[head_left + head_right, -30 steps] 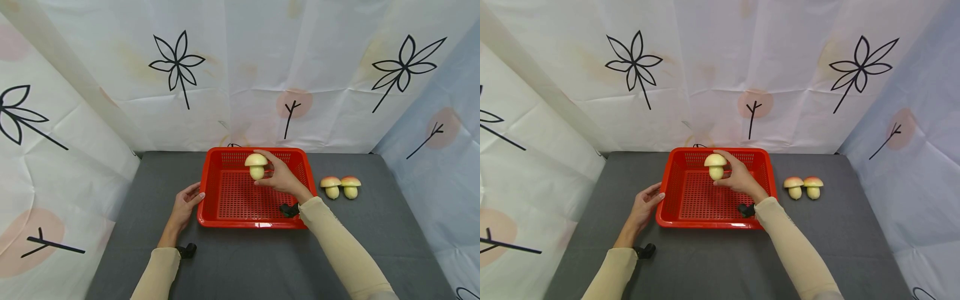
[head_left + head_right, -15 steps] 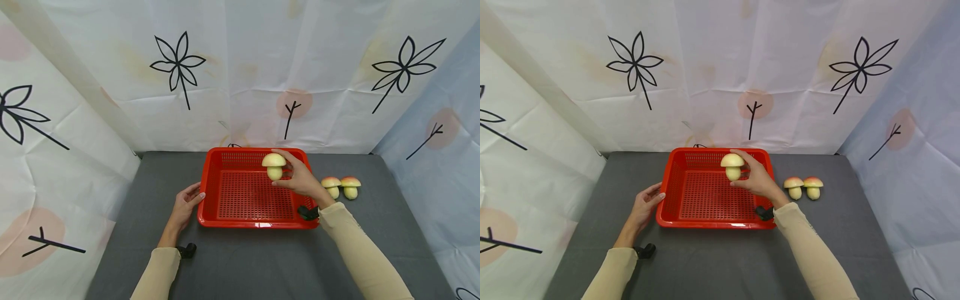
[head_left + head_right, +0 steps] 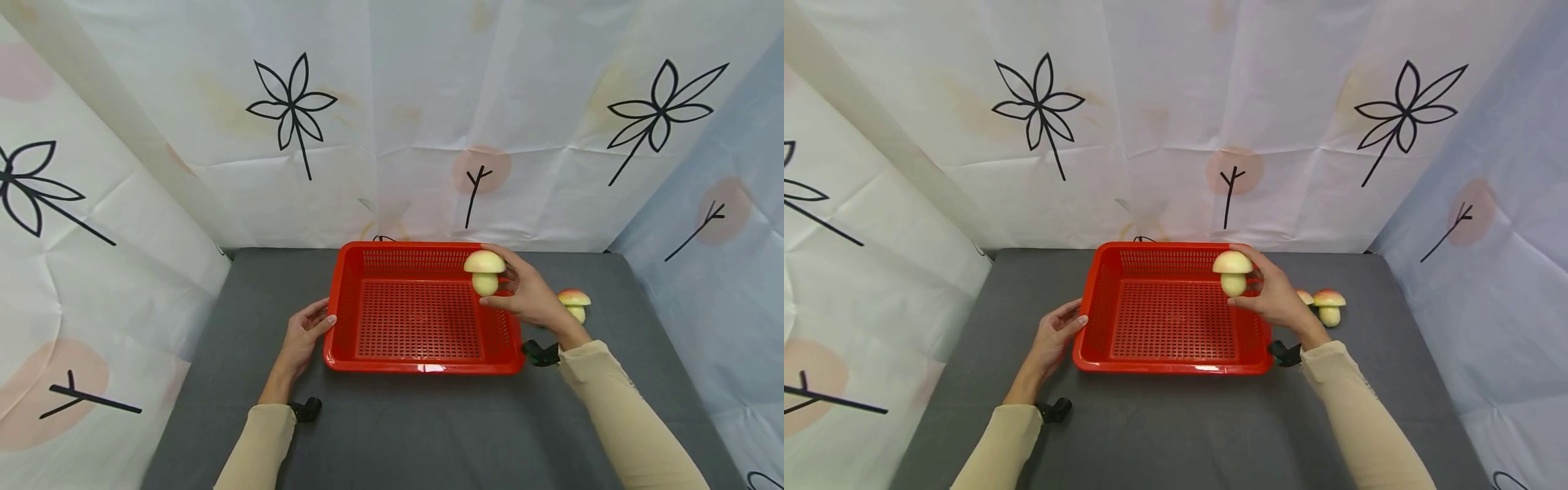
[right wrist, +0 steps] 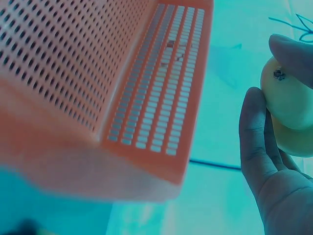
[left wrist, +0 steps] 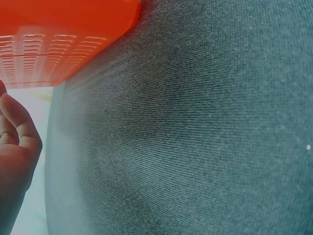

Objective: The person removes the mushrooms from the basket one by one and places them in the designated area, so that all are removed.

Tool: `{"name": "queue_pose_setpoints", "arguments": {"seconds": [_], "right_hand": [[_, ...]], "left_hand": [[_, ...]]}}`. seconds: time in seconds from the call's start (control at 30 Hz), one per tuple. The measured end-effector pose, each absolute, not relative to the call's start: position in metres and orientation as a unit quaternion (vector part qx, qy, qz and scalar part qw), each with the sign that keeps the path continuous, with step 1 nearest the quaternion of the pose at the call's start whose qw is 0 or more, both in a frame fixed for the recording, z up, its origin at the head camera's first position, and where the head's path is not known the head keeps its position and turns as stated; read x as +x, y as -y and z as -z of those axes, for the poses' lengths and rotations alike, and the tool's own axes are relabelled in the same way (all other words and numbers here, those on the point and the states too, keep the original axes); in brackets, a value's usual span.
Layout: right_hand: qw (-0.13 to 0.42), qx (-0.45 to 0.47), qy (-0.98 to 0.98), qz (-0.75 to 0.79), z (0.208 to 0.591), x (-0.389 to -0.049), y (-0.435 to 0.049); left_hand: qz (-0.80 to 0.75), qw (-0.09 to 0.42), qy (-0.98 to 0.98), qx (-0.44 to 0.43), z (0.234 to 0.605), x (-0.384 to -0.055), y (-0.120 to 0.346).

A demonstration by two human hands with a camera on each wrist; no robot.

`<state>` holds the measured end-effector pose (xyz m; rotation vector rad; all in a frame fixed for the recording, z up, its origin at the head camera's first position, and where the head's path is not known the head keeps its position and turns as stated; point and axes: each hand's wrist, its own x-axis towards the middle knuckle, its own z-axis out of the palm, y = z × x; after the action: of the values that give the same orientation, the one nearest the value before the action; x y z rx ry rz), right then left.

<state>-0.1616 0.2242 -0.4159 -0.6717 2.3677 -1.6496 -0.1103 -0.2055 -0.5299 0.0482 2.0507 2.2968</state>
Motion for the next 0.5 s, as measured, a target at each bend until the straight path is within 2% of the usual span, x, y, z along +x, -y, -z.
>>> {"name": "queue_pose_setpoints", "arguments": {"seconds": [0.27, 0.5], "right_hand": [[0.059, -0.230, -0.799, 0.552, 0.411, -0.155, -0.252], [0.058, -0.196, -0.816, 0.541, 0.410, -0.151, -0.272]], "left_hand": [[-0.746, 0.033, -0.665, 0.021, 0.530, -0.111, 0.205], [-0.746, 0.036, -0.664, 0.018, 0.530, -0.112, 0.206]]}}
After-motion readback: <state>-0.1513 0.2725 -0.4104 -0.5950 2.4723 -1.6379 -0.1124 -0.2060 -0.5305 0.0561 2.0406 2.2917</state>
